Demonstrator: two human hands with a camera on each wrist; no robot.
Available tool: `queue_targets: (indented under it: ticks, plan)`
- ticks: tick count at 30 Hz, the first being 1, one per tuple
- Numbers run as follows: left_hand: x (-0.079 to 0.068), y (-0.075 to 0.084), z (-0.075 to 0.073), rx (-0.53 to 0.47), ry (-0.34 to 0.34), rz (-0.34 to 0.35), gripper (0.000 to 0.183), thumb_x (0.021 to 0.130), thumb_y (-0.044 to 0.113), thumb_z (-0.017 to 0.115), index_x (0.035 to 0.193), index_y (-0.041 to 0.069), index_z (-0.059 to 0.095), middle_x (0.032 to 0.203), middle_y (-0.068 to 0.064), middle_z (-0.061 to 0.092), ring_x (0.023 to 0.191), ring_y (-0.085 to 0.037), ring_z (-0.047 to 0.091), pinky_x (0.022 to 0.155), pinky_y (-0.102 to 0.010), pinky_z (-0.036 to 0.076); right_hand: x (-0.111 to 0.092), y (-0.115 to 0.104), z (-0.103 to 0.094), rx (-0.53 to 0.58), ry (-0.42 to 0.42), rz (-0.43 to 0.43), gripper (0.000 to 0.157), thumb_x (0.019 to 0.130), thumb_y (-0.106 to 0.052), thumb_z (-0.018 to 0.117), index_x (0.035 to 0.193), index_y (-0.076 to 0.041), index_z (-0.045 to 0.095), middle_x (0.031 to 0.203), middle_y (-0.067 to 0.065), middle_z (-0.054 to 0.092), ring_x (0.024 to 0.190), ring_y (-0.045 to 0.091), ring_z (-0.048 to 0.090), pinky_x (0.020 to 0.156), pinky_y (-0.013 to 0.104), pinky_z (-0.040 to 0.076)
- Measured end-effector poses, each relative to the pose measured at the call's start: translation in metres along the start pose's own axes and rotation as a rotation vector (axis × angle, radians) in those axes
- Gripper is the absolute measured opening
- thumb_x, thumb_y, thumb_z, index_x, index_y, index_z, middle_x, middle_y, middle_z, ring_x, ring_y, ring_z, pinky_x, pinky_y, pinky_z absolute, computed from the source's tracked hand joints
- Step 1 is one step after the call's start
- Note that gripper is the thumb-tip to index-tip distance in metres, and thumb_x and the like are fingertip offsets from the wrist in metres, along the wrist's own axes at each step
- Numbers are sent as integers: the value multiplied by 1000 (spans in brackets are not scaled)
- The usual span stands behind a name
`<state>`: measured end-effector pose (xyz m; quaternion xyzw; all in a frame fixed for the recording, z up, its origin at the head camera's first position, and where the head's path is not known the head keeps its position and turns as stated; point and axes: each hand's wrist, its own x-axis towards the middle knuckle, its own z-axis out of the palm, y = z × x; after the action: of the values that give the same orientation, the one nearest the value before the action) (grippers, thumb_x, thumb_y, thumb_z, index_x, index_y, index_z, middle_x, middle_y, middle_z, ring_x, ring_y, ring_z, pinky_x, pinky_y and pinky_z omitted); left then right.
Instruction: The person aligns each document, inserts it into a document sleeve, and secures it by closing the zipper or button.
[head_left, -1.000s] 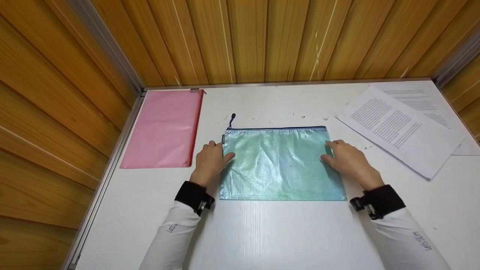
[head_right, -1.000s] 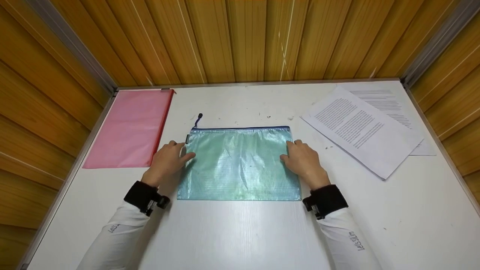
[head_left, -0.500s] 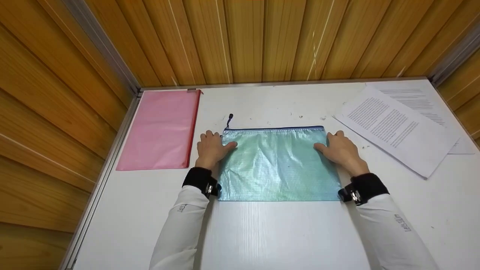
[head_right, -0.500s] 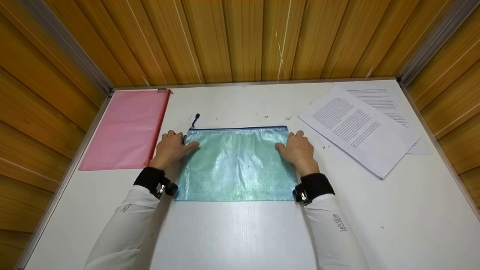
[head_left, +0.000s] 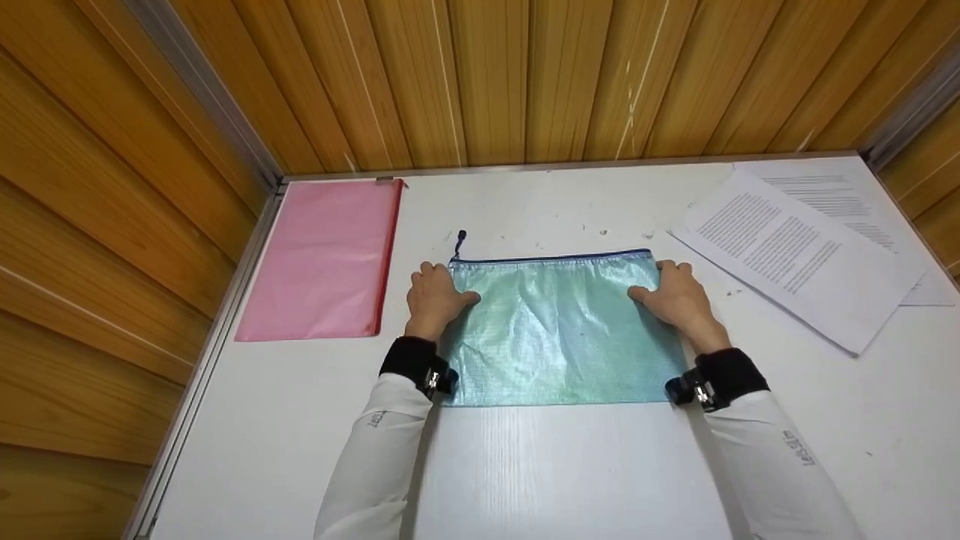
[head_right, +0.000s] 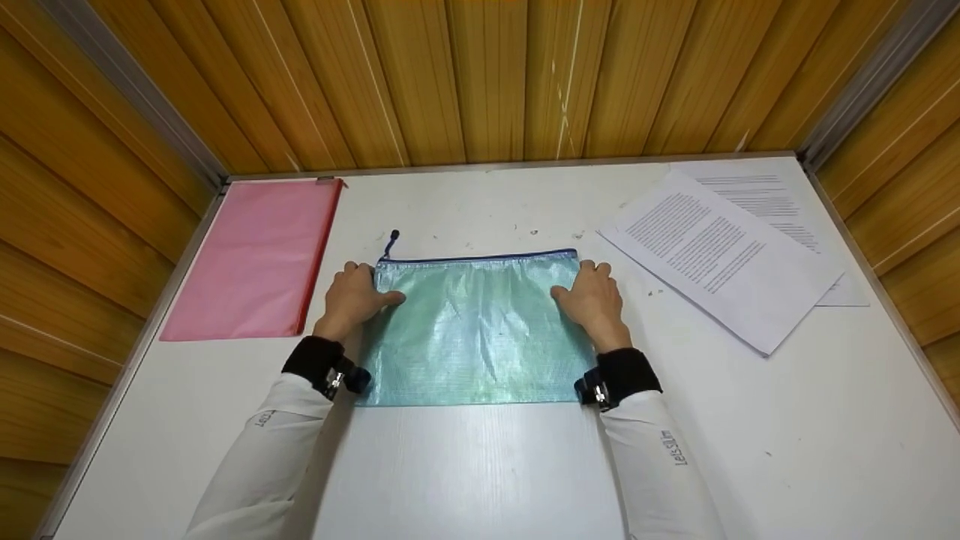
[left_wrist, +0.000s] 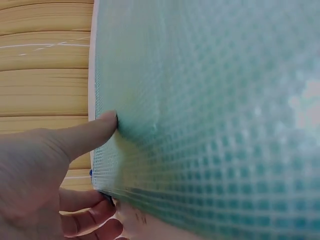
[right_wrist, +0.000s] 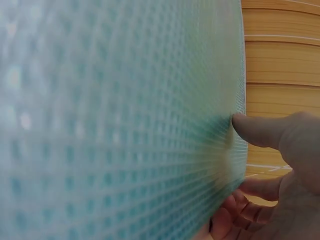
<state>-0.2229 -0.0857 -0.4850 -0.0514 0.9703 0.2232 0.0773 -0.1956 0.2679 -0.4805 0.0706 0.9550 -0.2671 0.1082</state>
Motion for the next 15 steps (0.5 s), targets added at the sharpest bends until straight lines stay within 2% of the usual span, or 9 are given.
queue_targets:
  ticks: [5,9,15]
  plan:
    - [3,-5,0,-154,-19,-37,64,80,35,79,129,6,50,122,-16,61,105,-34,62,89,-44,51,0,4,-2,130,-22,23,80,97,-36,57,151,8,18,147,41,34,132,55,41,109,62,37]
    - [2,-5,-1,-271,-47,-35,59,86,33,73,133,8,49,121,-18,66,107,-34,64,91,-44,51,-2,8,-9,226,-59,38,76,99,-35,54,150,7,16,148,39,33,135,54,38,111,62,34]
    - [-1,-5,1,-393,-60,-1,46,94,29,65,132,6,52,123,-20,66,106,-33,65,90,-43,52,-6,9,-13,345,-93,59,75,102,-36,47,152,8,13,156,37,20,145,53,23,118,62,25]
